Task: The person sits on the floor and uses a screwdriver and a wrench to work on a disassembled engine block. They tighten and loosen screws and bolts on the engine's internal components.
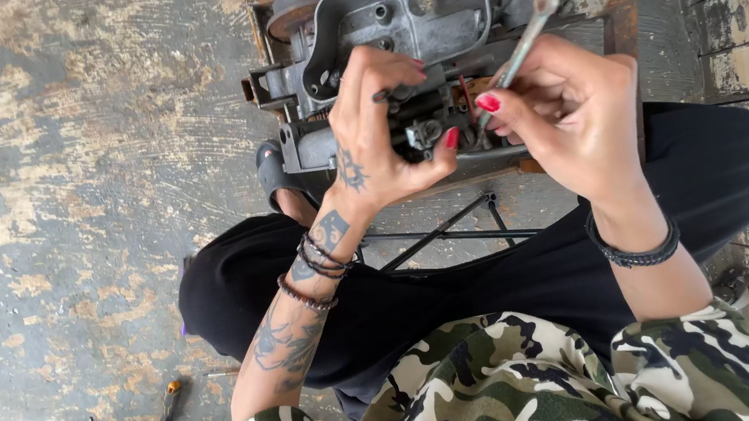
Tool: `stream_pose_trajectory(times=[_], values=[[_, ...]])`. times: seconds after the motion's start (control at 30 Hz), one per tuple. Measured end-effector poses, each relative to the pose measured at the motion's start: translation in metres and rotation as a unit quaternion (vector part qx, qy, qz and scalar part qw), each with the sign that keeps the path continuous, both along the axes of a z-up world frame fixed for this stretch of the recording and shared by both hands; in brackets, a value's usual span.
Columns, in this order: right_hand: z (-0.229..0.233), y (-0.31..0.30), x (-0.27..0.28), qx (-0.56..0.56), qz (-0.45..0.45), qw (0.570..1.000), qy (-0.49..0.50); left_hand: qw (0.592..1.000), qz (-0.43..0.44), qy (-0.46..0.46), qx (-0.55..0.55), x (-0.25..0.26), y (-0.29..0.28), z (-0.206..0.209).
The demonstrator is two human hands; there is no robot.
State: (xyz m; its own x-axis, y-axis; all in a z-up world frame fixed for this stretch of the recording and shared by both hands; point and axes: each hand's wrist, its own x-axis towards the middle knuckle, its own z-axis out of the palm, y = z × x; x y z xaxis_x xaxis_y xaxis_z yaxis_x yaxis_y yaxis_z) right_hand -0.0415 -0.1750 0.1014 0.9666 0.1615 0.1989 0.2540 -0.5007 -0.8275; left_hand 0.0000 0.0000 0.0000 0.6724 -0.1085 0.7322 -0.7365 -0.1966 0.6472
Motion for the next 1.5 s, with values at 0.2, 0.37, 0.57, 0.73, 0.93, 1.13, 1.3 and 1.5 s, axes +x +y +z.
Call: stream_pose_trajectory(times=[0.2, 0.37, 0.57, 0.73, 0.93, 1.13, 1.3, 1.5], values=[[-0.005, -0.009, 0.008, 0.036, 0.048, 0.998, 0.011, 0.999, -0.03, 0.017, -0.006, 0.0, 0.006, 0.019], [-0.032, -0.055, -0.002, 0.121, -0.055, 0.984, -0.116, 0.998, -0.045, 0.03, -0.009, 0.002, 0.008, 0.02], [-0.059, -0.127, 0.016, -0.003, -0.086, 0.99, -0.107, 0.998, -0.048, 0.039, -0.01, 0.002, 0.008, 0.019], [-0.089, -0.142, 0.022, -0.104, -0.147, 0.983, -0.031, 0.998, -0.045, 0.039, -0.012, 0.004, 0.009, 0.012], [-0.132, -0.16, 0.01, -0.004, -0.164, 0.986, 0.031, 0.997, -0.054, 0.054, -0.033, 0.007, 0.012, 0.0], [-0.131, -0.187, 0.003, -0.02, -0.157, 0.986, 0.055, 0.997, -0.04, 0.066, -0.009, 0.007, 0.017, -0.001], [-0.14, -0.209, -0.004, 0.018, -0.16, 0.985, 0.055, 0.993, -0.045, 0.104, -0.015, 0.007, 0.018, 0.004], [-0.174, -0.209, -0.009, 0.065, -0.166, 0.981, 0.08, 0.989, -0.045, 0.131, -0.048, 0.007, 0.015, 0.014]])
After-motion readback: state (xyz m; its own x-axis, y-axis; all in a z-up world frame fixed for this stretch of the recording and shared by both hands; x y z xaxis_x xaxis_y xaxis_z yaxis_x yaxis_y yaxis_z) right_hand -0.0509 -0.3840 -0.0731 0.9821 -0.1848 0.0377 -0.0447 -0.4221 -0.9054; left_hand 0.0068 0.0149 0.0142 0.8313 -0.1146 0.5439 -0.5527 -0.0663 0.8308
